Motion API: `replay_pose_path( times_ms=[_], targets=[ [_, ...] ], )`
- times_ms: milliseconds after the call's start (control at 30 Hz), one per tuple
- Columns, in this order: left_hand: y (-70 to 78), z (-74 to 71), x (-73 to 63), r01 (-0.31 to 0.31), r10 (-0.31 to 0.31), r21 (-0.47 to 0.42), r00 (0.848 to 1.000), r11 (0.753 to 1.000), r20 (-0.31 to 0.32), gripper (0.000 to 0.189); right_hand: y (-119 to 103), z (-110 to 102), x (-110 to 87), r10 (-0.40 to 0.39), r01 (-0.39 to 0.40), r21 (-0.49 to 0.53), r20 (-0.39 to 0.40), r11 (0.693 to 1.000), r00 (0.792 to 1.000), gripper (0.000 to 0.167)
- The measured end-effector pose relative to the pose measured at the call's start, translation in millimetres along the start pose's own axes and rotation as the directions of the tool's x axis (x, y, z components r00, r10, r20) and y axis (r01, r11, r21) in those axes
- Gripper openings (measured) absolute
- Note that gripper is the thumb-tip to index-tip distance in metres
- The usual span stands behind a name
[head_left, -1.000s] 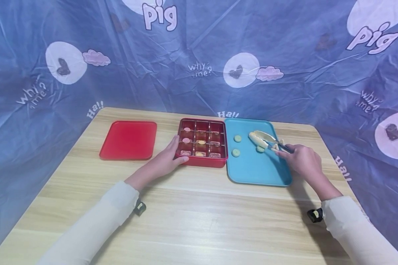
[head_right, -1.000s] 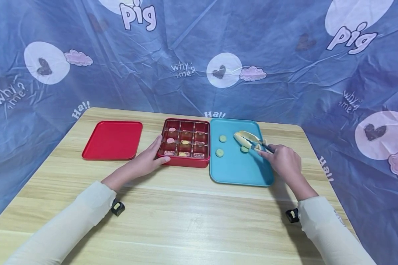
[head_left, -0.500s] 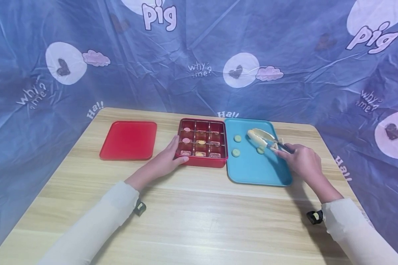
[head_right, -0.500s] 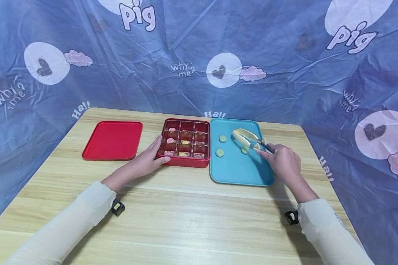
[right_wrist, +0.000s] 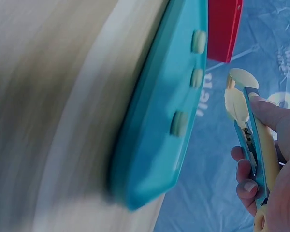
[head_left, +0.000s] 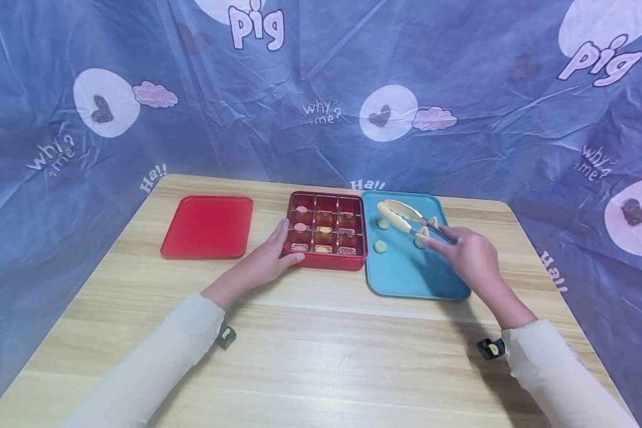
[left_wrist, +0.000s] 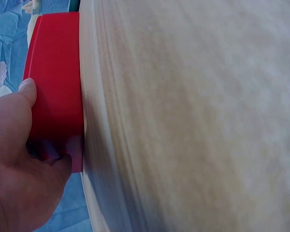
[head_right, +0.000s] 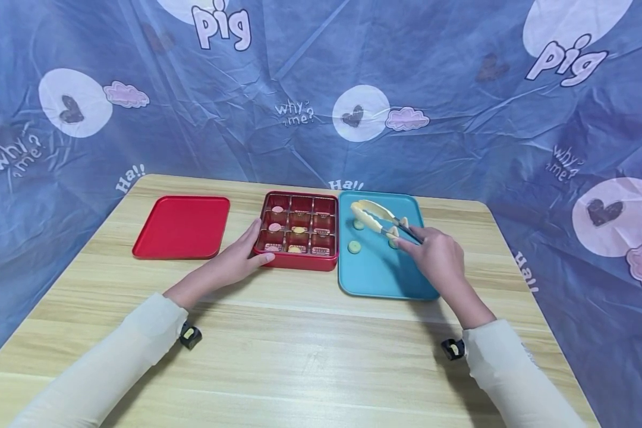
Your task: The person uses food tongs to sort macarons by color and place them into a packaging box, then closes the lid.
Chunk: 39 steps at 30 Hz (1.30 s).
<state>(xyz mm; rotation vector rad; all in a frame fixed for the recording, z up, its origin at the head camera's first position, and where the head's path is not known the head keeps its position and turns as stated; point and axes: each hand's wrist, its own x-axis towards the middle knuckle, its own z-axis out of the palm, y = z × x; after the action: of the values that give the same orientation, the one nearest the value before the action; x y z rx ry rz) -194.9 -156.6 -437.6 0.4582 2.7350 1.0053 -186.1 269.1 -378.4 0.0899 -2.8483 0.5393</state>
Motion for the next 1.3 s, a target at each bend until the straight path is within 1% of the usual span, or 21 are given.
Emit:
replay_pose_path(
  times_ms=[300, 433, 533, 800, 1067, 1300],
  targets=[
    [0.3, 0.5, 0.0, 0.001, -0.001, -0.007, 1.000, 1.000, -0.007, 0.104, -28, 12, 6.4, -0.061, 0.062, 0.063, -0.016, 0.996, 0.998, 0.058],
    [0.6, 1.3, 0.4, 0.013, -0.013, 0.004, 1.000, 1.000, -0.009, 0.105, -38, 19, 10.7, -0.078, 0.079, 0.079, -0.025, 0.994, 0.997, 0.057],
    [1.2, 1.6, 0.9, 0.014, -0.014, 0.016, 1.000, 1.000, -0.007, 0.106, -44, 23, 13.7, -0.079, 0.080, 0.083, -0.015, 0.993, 0.997, 0.057],
    [2.7, 1.0, 1.1, 0.015, -0.015, 0.020, 1.000, 1.000, 0.002, 0.105, -55, 31, 20.8, -0.062, 0.059, 0.070, 0.042, 0.996, 0.997, 0.060],
    [2.9, 1.4, 2.9, 0.010, -0.010, 0.016, 1.000, 1.000, 0.004, 0.106, -64, 39, 26.3, -0.087, 0.084, 0.070, 0.044, 0.994, 0.995, 0.059],
    [2.4, 0.9, 2.7, 0.019, -0.019, 0.015, 1.000, 1.000, 0.006, 0.105, -73, 46, 31.6, -0.086, 0.082, 0.059, 0.064, 0.995, 0.994, 0.059]
  ],
)
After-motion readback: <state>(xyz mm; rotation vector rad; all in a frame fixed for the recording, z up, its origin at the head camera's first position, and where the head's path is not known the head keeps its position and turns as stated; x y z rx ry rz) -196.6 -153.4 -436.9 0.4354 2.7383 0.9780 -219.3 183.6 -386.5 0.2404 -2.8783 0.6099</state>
